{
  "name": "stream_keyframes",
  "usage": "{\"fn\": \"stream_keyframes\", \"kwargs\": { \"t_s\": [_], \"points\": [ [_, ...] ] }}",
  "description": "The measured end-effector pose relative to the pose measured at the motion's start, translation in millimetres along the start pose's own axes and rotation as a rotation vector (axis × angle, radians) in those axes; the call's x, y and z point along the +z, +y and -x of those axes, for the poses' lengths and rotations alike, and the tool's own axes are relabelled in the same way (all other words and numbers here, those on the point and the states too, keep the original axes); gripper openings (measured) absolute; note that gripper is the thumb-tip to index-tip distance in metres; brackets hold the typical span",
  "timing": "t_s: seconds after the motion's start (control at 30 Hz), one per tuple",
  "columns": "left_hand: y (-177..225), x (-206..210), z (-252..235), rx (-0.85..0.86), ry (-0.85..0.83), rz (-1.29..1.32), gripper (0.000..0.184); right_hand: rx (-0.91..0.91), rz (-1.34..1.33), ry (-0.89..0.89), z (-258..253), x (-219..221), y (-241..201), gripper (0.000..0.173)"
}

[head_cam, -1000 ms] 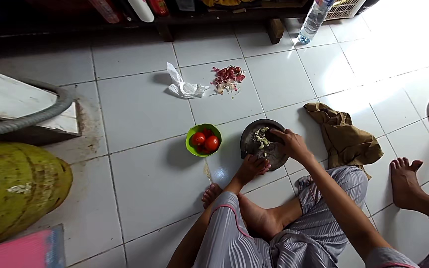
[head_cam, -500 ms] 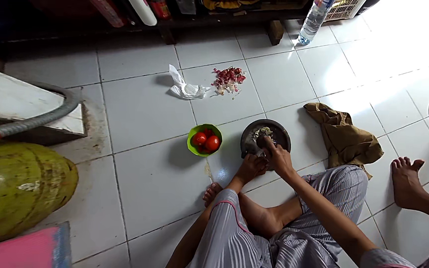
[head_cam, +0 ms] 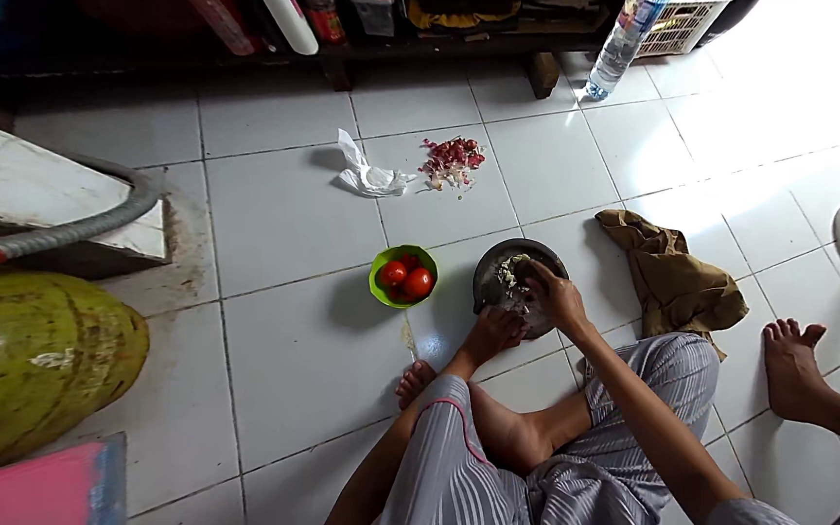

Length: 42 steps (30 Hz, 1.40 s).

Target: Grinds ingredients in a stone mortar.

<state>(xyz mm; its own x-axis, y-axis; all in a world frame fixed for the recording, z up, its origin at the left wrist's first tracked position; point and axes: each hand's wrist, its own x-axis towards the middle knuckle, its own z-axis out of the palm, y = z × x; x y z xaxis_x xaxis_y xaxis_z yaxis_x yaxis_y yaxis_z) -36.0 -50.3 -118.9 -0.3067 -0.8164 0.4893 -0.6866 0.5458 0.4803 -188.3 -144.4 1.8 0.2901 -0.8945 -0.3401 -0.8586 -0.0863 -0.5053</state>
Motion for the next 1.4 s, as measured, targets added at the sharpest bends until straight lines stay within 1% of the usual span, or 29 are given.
{"fn": "stream_keyframes", "kwargs": {
  "t_s": [0.03,0.07,0.13,0.2,0.23,0.27,0.33,0.37,0.43,0.5,0.53,0.57,0.63,0.67,0.73,0.77,0.8,0.87,0.93,0.97,1.0,1.07,1.13,1.2,1.23,1.3,1.33,1.37,1.4],
  "points": [
    [1,-1,0,-0.007,-0.001,0.001,0.028,-0.008,0.003,0.061,2,3,0,0.047],
    [1,1,1,-0.011,0.009,-0.011,0.027,-0.014,0.033,0.067,3,10,3,0.048],
    [-1,7,4,0.004,0.045,-0.045,0.026,0.003,0.127,-0.061,0,19,10,0.051],
    [-4,7,1,0.021,0.066,-0.063,0.025,0.028,0.141,-0.158,-8,5,6,0.05],
    [-3,6,0,0.017,0.061,-0.051,0.025,0.042,0.112,-0.148,-9,-3,4,0.048],
    [-2,4,1,0.009,0.041,-0.028,0.025,0.044,0.075,-0.095,-6,-6,2,0.047],
    [-2,3,1,-0.003,0.021,-0.022,0.027,0.008,0.038,0.029,-1,1,1,0.048],
    [-2,6,2,0.0,0.037,-0.042,0.027,-0.02,0.061,0.041,0,10,4,0.048],
    [-3,11,3,0.022,0.084,-0.076,0.027,-0.011,0.14,-0.081,-2,20,9,0.05],
    [-6,8,-1,0.032,0.083,-0.068,0.026,0.02,0.149,-0.164,-11,5,3,0.049],
    [-4,6,-2,0.025,0.061,-0.051,0.025,0.032,0.117,-0.14,-11,-3,0,0.048],
    [-3,3,-2,0.017,0.036,-0.038,0.026,0.029,0.083,-0.078,-6,-5,-1,0.047],
    [-2,2,-2,0.0,0.013,-0.038,0.027,-0.005,0.053,0.044,0,2,-2,0.047],
    [-2,4,0,0.0,0.023,-0.044,0.027,-0.019,0.077,0.039,1,10,1,0.048],
    [-4,9,2,0.022,0.067,-0.069,0.026,0.007,0.146,-0.106,-2,19,5,0.05],
    [-6,10,1,0.034,0.074,-0.075,0.026,0.021,0.146,-0.163,-6,13,5,0.05],
    [-7,8,-1,0.035,0.068,-0.07,0.026,0.038,0.114,-0.178,-10,5,4,0.049],
    [-4,5,-2,0.016,0.044,-0.04,0.025,0.054,0.054,-0.082,-5,-5,1,0.047],
    [-3,4,-1,-0.004,0.033,-0.029,0.026,0.035,0.059,0.003,2,1,2,0.047],
    [-2,6,1,-0.006,0.04,-0.04,0.027,0.021,0.091,-0.024,3,9,5,0.048],
    [-3,9,3,0.005,0.063,-0.055,0.028,0.022,0.127,-0.089,2,15,7,0.049],
    [-6,9,1,0.025,0.078,-0.074,0.028,0.034,0.15,-0.168,-4,10,4,0.049],
    [-3,5,-1,0.01,0.051,-0.056,0.026,0.048,0.117,-0.12,-2,0,-2,0.048],
    [-1,3,-1,-0.019,0.011,-0.032,0.025,0.033,0.085,-0.02,4,4,-3,0.049],
    [0,3,0,-0.025,0.013,-0.031,0.024,0.02,0.087,-0.021,4,10,0,0.049],
    [0,7,3,-0.011,0.044,-0.044,0.025,0.025,0.114,-0.121,2,19,6,0.05],
    [-2,7,1,-0.001,0.053,-0.049,0.026,0.038,0.119,-0.173,-2,14,5,0.05],
    [-3,7,0,0.002,0.052,-0.045,0.025,0.055,0.11,-0.197,-6,6,3,0.05],
    [-2,6,0,0.0,0.044,-0.038,0.024,0.064,0.089,-0.18,-5,0,1,0.049]
  ]
}}
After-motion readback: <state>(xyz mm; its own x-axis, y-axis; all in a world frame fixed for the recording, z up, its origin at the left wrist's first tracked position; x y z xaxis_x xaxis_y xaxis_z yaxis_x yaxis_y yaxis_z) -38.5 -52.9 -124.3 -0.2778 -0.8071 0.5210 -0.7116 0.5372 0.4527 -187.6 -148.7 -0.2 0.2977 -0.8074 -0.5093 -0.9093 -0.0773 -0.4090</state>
